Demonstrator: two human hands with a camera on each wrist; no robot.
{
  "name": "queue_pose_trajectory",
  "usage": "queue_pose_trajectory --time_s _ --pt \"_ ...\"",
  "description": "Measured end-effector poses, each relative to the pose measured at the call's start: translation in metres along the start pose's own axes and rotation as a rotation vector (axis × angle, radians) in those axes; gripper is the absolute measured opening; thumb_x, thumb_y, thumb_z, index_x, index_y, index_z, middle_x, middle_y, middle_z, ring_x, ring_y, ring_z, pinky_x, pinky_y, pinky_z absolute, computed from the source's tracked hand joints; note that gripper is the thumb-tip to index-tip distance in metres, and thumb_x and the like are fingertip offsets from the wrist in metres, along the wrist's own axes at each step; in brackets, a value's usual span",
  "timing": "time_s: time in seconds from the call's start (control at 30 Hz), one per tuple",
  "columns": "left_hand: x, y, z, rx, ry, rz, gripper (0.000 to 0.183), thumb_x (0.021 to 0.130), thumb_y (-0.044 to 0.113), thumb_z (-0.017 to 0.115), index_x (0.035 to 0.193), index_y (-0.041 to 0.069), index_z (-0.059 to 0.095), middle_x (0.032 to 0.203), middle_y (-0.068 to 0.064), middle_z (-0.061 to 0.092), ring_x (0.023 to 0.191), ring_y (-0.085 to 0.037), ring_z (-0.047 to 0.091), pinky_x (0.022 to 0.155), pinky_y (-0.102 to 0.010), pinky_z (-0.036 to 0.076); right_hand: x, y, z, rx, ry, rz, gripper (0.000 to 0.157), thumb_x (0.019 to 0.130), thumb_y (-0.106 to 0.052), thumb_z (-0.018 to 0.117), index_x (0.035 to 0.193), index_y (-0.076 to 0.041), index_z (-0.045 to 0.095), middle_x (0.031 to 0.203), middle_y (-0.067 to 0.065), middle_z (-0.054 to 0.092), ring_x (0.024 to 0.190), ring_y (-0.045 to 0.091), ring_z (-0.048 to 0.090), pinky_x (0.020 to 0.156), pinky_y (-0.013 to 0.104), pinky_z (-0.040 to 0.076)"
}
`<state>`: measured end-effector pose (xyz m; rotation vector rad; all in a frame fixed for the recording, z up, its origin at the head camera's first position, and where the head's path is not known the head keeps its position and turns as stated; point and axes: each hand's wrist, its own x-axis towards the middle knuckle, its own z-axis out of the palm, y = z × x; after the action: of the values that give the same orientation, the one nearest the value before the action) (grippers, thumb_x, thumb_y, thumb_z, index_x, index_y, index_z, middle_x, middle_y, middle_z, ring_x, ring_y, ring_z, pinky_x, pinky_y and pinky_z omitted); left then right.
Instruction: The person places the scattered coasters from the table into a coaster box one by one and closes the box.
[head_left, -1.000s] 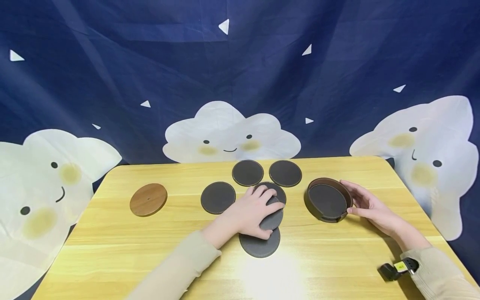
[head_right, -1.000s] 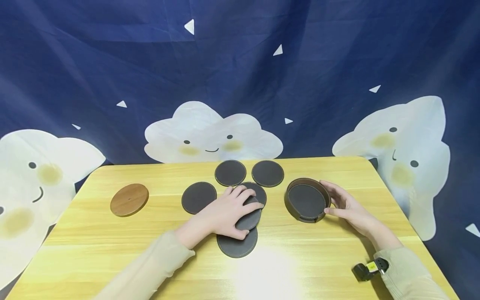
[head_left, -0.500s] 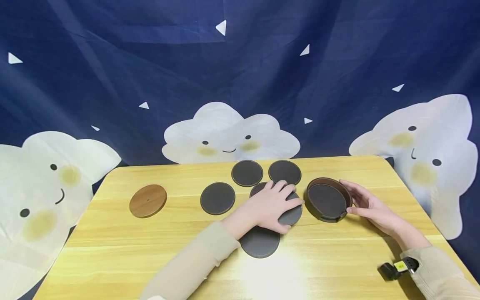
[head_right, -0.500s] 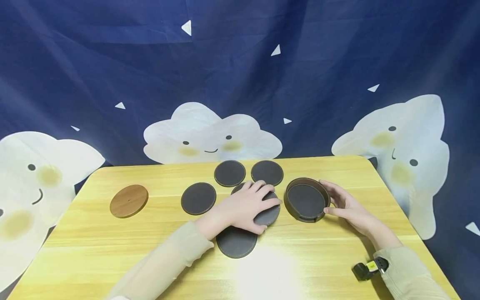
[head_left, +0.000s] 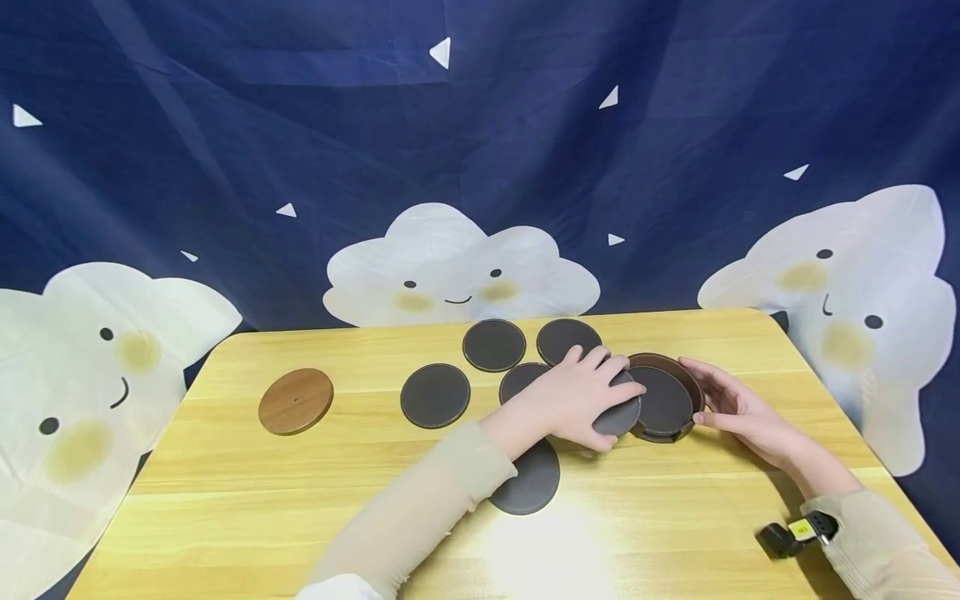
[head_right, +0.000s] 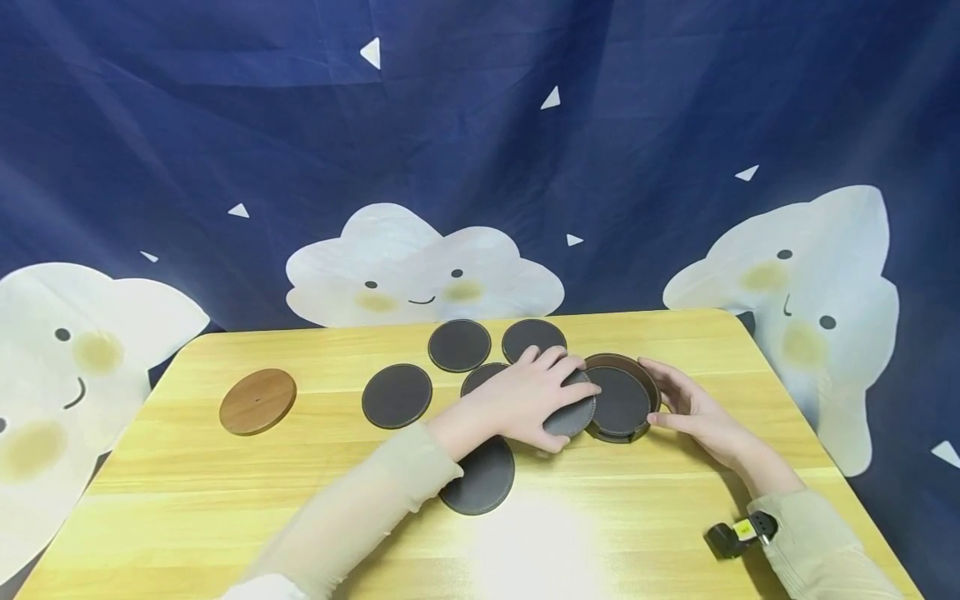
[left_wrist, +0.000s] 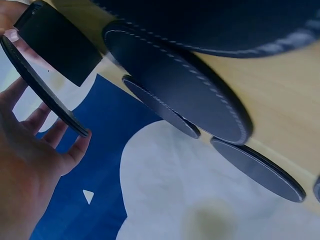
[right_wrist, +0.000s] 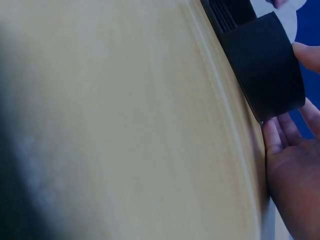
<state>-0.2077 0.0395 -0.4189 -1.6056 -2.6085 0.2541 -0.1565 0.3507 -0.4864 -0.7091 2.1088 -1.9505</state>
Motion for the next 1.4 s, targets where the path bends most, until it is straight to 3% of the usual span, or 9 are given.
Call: queue_pose_trajectory --time_s 0.4,0.83,1.4 --pt "0.035 0.007 -0.003 0.036 -0.06 -0.037 0.082 0.091 0.076 0.057 0.163 0.042 0.035 0.163 0.004 0.038 0.146 -0.019 0.038 0.111 -0.044 0.039 -0.001 0.0 0.0 -0.004 0.004 0.012 0.078 0.094 0.022 0.051 0.165 0.002 0.027 0.158 -0.017 0.049 0.141 -0.009 0.047 0.11 0.007 0.034" --pt "0.068 0.022 -0.009 0.007 -0.086 -0.056 0.078 0.09 0.077 0.059 0.158 0.044 0.041 0.156 0.009 0.041 0.141 -0.015 0.04 0.11 -0.04 0.037 0.0 -0.001 0.0 0.018 -0.014 -0.015 0.079 0.093 0.025 0.048 0.165 0.004 0.025 0.161 -0.019 0.047 0.145 -0.01 0.043 0.113 0.006 0.031" --pt "0.083 0.031 -0.004 -0.002 -0.087 -0.077 0.077 0.087 0.079 0.061 0.155 0.045 0.045 0.155 0.01 0.042 0.139 -0.014 0.039 0.112 -0.038 0.034 0.0 -0.003 0.001 0.025 -0.021 0.002 0.08 0.094 0.024 0.048 0.166 -0.002 0.027 0.159 -0.017 0.048 0.136 -0.005 0.053 0.108 0.01 0.042"
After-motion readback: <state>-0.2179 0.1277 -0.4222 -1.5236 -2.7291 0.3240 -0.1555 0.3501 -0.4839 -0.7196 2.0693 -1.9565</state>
